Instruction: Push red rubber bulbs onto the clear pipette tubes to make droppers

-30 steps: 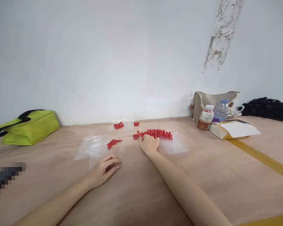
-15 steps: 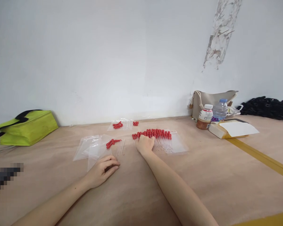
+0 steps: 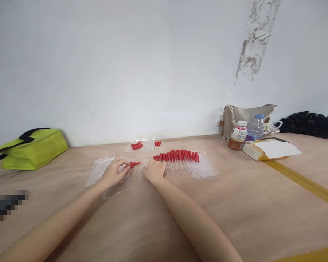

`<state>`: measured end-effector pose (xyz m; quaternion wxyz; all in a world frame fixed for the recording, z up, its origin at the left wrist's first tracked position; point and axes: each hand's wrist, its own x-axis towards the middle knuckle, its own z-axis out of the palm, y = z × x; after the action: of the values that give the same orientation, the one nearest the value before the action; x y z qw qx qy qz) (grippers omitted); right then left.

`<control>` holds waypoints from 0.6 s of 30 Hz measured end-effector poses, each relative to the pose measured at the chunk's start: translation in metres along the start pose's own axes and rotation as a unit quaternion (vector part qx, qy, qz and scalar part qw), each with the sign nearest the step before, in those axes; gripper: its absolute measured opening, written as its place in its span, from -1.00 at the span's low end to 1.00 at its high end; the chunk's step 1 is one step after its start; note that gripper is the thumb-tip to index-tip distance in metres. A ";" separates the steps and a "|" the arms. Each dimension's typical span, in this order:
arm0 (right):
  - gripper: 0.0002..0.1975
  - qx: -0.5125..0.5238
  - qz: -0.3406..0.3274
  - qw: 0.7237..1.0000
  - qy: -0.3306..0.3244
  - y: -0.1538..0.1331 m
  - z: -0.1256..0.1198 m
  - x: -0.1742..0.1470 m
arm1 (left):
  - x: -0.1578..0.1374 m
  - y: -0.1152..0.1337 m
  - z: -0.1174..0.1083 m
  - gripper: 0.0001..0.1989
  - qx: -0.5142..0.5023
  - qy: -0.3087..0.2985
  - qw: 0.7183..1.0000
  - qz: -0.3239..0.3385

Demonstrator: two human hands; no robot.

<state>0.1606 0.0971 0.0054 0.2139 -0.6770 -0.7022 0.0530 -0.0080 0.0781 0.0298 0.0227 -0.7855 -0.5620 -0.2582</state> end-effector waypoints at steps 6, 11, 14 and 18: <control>-0.67 -0.010 0.033 0.998 -0.048 -0.012 -0.003 0.009 | 0.046 -0.010 0.023 -0.84 0.023 -0.056 0.997 -0.046; -0.67 -0.036 0.036 0.996 -0.078 -0.020 -0.005 0.011 | 0.055 -0.011 0.040 -0.92 0.013 -0.066 0.992 -0.109; -0.71 -0.042 0.031 0.995 -0.086 -0.024 -0.004 0.010 | 0.057 -0.010 0.039 -0.89 -0.003 -0.037 0.990 -0.136; -0.73 -0.038 0.015 0.996 -0.082 -0.025 -0.005 0.006 | 0.052 -0.002 0.029 -0.83 -0.037 0.049 0.990 -0.130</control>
<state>0.1393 0.0999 0.0207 0.1287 -0.6888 -0.7083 0.0854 0.0133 0.1336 0.0265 -0.0127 -0.6921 -0.6479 -0.3179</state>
